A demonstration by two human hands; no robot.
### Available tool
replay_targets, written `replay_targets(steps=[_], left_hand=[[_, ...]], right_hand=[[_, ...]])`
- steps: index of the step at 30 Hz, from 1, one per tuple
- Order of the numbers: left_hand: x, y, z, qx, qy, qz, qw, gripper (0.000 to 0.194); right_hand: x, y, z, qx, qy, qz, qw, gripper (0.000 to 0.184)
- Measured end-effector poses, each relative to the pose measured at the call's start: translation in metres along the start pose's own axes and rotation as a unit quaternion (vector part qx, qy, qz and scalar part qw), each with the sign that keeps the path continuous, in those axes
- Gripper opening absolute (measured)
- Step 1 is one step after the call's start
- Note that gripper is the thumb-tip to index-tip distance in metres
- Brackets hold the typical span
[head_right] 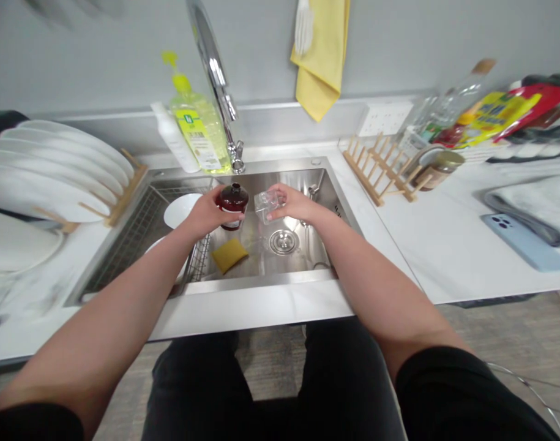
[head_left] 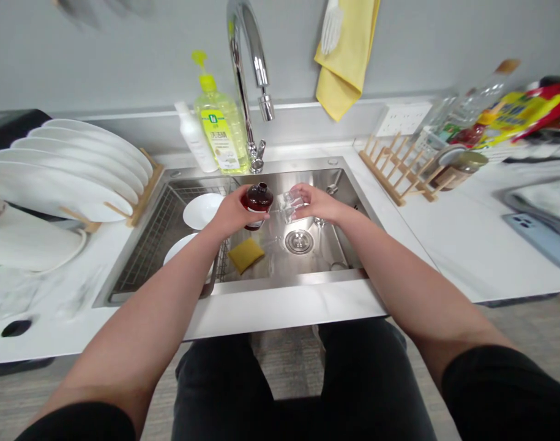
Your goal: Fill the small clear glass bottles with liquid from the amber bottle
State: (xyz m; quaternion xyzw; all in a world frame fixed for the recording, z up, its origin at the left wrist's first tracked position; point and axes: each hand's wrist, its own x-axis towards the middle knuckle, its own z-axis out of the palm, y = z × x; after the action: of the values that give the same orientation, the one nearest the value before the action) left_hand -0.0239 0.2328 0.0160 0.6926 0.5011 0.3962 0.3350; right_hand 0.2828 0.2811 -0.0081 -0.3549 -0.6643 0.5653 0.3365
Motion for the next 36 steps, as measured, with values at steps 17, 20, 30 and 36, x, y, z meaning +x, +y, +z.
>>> replay_targets(steps=[17, 20, 30, 36], left_hand=[[0.0, -0.011, 0.0, 0.085, 0.008, 0.043, 0.995, 0.088], [-0.002, -0.007, -0.001, 0.125, 0.008, 0.064, 0.99, 0.087], [-0.001, -0.008, -0.002, 0.214, 0.01, 0.09, 0.973, 0.09], [0.0, -0.011, -0.002, 0.246, 0.015, 0.108, 0.963, 0.089]], right_hand=[[-0.002, -0.007, 0.012, -0.042, -0.039, -0.014, 0.998, 0.07], [-0.002, -0.006, 0.013, -0.052, -0.035, -0.018, 0.998, 0.07], [0.0, 0.003, 0.011, -0.128, -0.013, -0.038, 0.991, 0.071], [0.001, 0.005, 0.011, -0.147, -0.003, -0.043, 0.988, 0.07]])
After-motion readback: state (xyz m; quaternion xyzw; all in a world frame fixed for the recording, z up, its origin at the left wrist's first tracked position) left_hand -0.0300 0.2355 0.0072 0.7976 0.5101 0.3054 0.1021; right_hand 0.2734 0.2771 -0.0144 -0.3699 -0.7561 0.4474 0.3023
